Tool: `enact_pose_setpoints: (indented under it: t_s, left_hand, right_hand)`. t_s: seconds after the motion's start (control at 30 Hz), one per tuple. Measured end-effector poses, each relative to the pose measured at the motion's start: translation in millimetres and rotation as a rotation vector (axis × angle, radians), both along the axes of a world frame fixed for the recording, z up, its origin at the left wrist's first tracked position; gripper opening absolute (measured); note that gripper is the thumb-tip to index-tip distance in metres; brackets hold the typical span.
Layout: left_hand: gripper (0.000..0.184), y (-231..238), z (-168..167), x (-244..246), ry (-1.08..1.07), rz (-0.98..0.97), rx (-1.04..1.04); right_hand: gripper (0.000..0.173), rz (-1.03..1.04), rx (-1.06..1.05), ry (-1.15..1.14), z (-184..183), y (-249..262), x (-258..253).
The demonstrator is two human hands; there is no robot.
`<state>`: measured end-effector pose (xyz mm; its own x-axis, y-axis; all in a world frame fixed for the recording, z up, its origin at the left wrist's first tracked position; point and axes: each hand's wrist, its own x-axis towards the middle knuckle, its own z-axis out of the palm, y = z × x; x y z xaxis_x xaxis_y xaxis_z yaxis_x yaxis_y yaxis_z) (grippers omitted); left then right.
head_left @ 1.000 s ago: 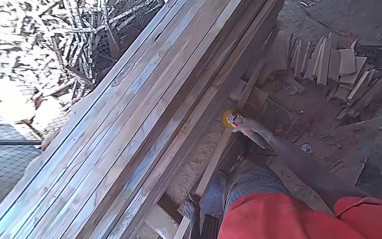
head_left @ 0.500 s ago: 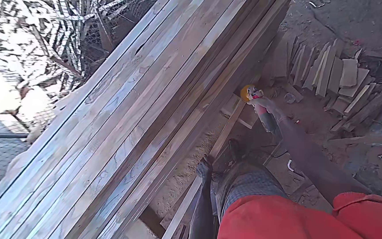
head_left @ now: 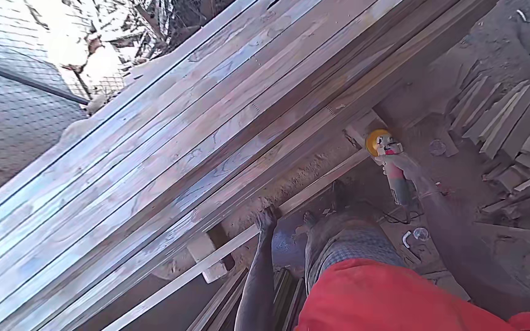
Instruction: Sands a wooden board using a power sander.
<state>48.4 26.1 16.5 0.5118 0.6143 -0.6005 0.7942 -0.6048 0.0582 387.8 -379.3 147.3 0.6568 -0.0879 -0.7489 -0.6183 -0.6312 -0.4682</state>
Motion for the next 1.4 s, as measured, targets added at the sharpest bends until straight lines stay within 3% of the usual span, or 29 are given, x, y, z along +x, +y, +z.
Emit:
enact_pose_setpoints:
  t_s: [0.13, 0.23, 0.37, 0.47, 0.6, 0.73, 0.8, 0.93, 1.03, 1.17, 1.27, 1.4]
  left_hand:
    - [0.065, 0, 0, 2, -0.025, -0.015, 0.002]
    - [0.064, 2, 3, -2, -0.042, -0.016, -0.014]
    - [0.063, 7, 2, -8, -0.055, -0.044, -0.018]
    - [0.071, 10, -1, -12, -0.032, -0.025, 0.008]
    - [0.078, -2, -1, 0, -0.021, -0.068, 0.046]
    - [0.075, -40, 2, 48, -0.028, -0.104, 0.017]
    - [0.073, -64, 3, 78, -0.084, -0.132, 0.011]
    - [0.079, -112, 27, 128, -0.32, -0.289, -0.063]
    - [0.087, -126, 27, 136, -0.503, -0.449, 0.0]
    - [0.088, -117, -6, 126, -0.491, -0.508, 0.11]
    - [0.083, -118, -7, 129, -0.394, -0.469, 0.103]
    - [0.082, -122, -3, 131, -0.319, -0.435, 0.114]
  right_hand:
    - [0.059, 0.42, -0.037, 0.114, -28, 83, -78]
    - [0.08, 0.805, -0.097, 0.1, -33, 153, -133]
    - [0.089, 0.952, -0.149, 0.082, -16, 186, -152]
    - [0.08, 0.831, -0.137, 0.069, -20, 156, -122]
    - [0.06, 0.427, -0.051, 0.062, -26, 77, -58]
    - [0.043, 0.124, -0.052, 0.022, 35, 12, 9]
    - [0.04, 0.054, -0.043, 0.026, 41, -19, 46]
    - [0.047, -0.042, 0.007, 0.03, 5, -81, 129]
    - [0.047, -0.096, 0.056, 0.018, 5, -110, 168]
    - [0.045, -0.142, 0.009, 0.013, 23, -134, 210]
    - [0.048, -0.223, -0.008, -0.072, 35, -150, 238]
    - [0.059, -0.396, -0.039, -0.164, 22, -178, 259]
